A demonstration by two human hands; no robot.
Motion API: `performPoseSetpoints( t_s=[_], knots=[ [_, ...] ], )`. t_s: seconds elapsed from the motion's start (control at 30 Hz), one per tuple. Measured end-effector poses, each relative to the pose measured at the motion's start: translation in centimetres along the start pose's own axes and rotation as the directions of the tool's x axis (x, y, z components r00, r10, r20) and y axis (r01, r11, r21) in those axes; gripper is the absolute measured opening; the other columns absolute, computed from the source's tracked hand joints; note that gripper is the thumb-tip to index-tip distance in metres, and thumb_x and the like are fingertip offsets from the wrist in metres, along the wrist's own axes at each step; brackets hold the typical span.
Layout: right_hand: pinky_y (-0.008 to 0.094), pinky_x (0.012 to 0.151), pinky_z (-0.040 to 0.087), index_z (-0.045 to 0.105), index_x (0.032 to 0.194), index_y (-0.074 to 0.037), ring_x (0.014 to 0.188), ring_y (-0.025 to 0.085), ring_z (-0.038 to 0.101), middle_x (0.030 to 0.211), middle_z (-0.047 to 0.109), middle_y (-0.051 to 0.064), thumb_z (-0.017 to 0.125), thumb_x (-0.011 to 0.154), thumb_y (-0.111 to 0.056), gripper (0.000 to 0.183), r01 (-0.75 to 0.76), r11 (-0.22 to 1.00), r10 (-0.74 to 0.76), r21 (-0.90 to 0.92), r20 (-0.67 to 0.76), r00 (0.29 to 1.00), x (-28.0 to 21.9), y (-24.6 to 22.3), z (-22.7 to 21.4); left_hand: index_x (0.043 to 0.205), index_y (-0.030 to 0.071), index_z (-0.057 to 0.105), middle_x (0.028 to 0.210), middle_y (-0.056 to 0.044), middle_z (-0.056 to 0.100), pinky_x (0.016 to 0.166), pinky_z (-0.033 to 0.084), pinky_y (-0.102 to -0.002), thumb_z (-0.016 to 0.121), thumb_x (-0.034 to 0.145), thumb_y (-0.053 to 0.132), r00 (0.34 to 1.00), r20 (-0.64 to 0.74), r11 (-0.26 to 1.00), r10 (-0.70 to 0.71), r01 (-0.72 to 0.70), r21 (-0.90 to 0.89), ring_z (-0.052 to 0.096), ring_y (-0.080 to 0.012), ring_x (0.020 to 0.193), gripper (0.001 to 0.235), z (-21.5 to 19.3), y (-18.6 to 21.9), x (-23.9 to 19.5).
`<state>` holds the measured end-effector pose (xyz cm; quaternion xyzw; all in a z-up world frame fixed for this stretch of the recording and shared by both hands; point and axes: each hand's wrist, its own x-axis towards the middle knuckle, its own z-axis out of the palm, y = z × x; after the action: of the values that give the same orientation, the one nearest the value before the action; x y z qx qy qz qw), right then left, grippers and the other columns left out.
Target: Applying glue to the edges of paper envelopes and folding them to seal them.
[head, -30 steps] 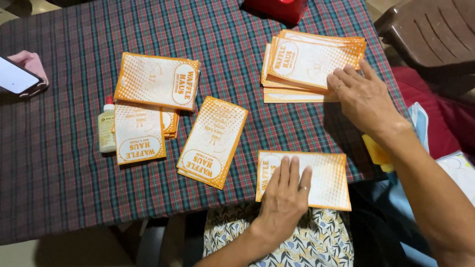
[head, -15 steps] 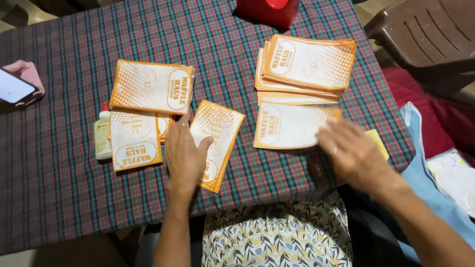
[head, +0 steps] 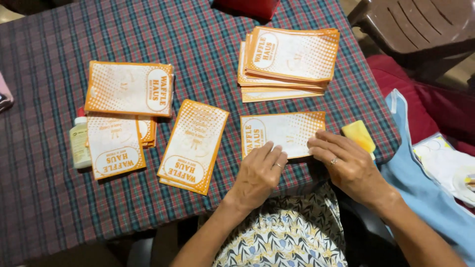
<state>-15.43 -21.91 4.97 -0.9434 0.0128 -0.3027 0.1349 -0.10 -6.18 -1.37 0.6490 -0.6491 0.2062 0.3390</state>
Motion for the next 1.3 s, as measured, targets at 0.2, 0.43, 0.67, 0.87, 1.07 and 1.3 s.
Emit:
performPoseSetpoints(
  t_s=[0.2,0.43,0.67,0.87,1.07,1.3],
  knots=[
    [0.049,0.088,0.060,0.077,0.112,-0.002,0.106,0.038,0.074,0.113,0.076,0.016,0.071,0.095,0.000,0.019,-0.255,0.964,0.262,0.076,-0.106,0.959,0.1,-0.3,-1.6,0.080,0.008,0.072,0.069,-0.004,0.062,0.054,0.051,-0.032,0.077,0.089,0.013,0.964,0.092,0.952,-0.251,0.263,-0.156,0.065,-0.0238,0.066,0.011,1.9,-0.8,-0.8],
    [0.035,0.088,0.052,0.068,0.110,0.000,0.093,0.025,0.068,0.102,0.070,0.012,0.065,0.105,0.003,0.006,-0.445,0.892,0.452,0.085,-0.097,0.887,-1.4,0.2,-2.4,0.080,0.012,0.081,0.068,-0.004,0.074,0.056,0.050,-0.034,0.082,0.081,0.039,0.759,0.398,0.715,-0.516,0.637,-0.288,0.065,-0.0159,0.060,0.028,-1.6,-2.5,3.6],
    [0.031,0.090,0.057,0.067,0.111,0.004,0.097,0.025,0.071,0.105,0.071,0.014,0.065,0.099,0.010,0.013,-0.340,0.922,0.354,0.183,-0.051,0.934,-0.7,-0.1,-2.1,0.087,0.012,0.084,0.079,-0.003,0.081,0.071,0.055,-0.035,0.081,0.084,0.022,0.636,0.601,0.634,-0.484,0.728,-0.260,0.073,-0.0160,0.072,0.011,-3.0,-3.3,5.5],
    [0.031,0.091,0.056,0.067,0.114,0.002,0.099,0.023,0.071,0.107,0.072,0.012,0.063,0.101,0.008,0.015,-0.363,0.909,0.377,0.206,-0.035,0.925,-0.8,0.1,-2.2,0.076,0.018,0.085,0.068,0.002,0.078,0.063,0.051,-0.030,0.091,0.070,0.037,0.589,0.593,0.621,-0.549,0.762,-0.182,0.067,-0.0083,0.061,0.021,-1.9,-3.5,5.2],
    [0.038,0.094,0.055,0.067,0.116,0.000,0.101,0.028,0.067,0.109,0.071,0.015,0.058,0.094,0.012,0.027,-0.302,0.926,0.293,0.228,0.075,0.953,-1.8,1.1,-1.1,0.084,0.015,0.083,0.068,0.002,0.077,0.060,0.052,-0.027,0.085,0.080,0.033,0.563,0.613,0.601,-0.554,0.781,-0.173,0.064,-0.0078,0.058,0.018,-2.6,-2.8,6.0],
    [0.043,0.071,0.058,0.062,0.078,0.002,0.092,0.043,0.067,0.075,0.060,0.016,0.056,0.086,0.015,0.016,-0.205,0.974,0.195,0.099,0.096,0.976,-3.7,3.3,1.7,0.104,0.005,0.068,0.093,-0.015,0.062,0.066,0.051,-0.043,0.052,0.103,0.011,0.995,-0.099,0.994,-0.009,-0.002,-0.105,0.063,-0.0332,0.079,0.017,0.9,5.2,2.2]
  ],
)
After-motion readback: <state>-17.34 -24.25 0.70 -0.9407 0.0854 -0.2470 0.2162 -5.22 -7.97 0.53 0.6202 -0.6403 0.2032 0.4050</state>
